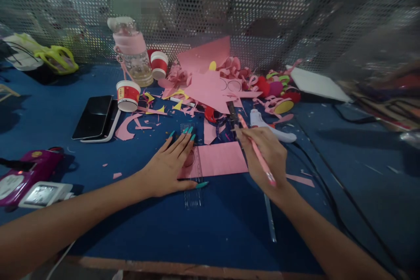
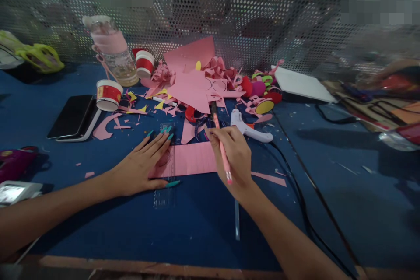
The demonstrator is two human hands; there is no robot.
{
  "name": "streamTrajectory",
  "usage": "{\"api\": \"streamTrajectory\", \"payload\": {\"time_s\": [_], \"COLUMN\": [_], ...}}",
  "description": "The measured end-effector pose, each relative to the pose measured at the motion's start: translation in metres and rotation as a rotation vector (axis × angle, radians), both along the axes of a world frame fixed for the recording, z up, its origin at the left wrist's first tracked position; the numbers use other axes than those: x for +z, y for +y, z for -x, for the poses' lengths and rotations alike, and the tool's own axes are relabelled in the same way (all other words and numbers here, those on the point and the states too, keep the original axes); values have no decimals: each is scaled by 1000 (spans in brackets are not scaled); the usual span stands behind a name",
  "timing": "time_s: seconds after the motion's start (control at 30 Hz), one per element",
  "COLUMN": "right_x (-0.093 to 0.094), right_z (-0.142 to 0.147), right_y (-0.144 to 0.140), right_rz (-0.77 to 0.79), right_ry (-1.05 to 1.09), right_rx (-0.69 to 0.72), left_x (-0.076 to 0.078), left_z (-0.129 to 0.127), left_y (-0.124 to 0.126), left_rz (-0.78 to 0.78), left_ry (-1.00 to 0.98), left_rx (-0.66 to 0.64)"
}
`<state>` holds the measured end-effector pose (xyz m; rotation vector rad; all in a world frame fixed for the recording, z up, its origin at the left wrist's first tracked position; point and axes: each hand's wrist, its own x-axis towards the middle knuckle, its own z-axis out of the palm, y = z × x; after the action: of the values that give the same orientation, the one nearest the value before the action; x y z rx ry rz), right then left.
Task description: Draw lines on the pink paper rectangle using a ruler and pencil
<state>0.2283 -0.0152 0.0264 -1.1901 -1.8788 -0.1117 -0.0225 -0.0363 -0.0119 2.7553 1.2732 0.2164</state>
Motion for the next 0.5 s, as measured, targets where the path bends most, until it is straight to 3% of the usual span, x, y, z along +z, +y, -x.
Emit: {"api": "streamTrajectory", "payload": {"time_s": [0.13, 0.37, 0.5], "right_x": [-10, -9, -11], "right_z": [-3, -1, -2], "right_y": [9, 7, 9], "right_rz": [108, 367, 362], "right_ry": [-37, 255, 257], "right_rx": [-69, 3, 39], "left_x": [0, 0, 0], "left_z": [-1, -1, -1], "left_y": [-1, -1, -1], "left_rz": [-22, -9, -5], "left_ry": [4, -7, 0], "left_rx": [2, 19, 17]}}
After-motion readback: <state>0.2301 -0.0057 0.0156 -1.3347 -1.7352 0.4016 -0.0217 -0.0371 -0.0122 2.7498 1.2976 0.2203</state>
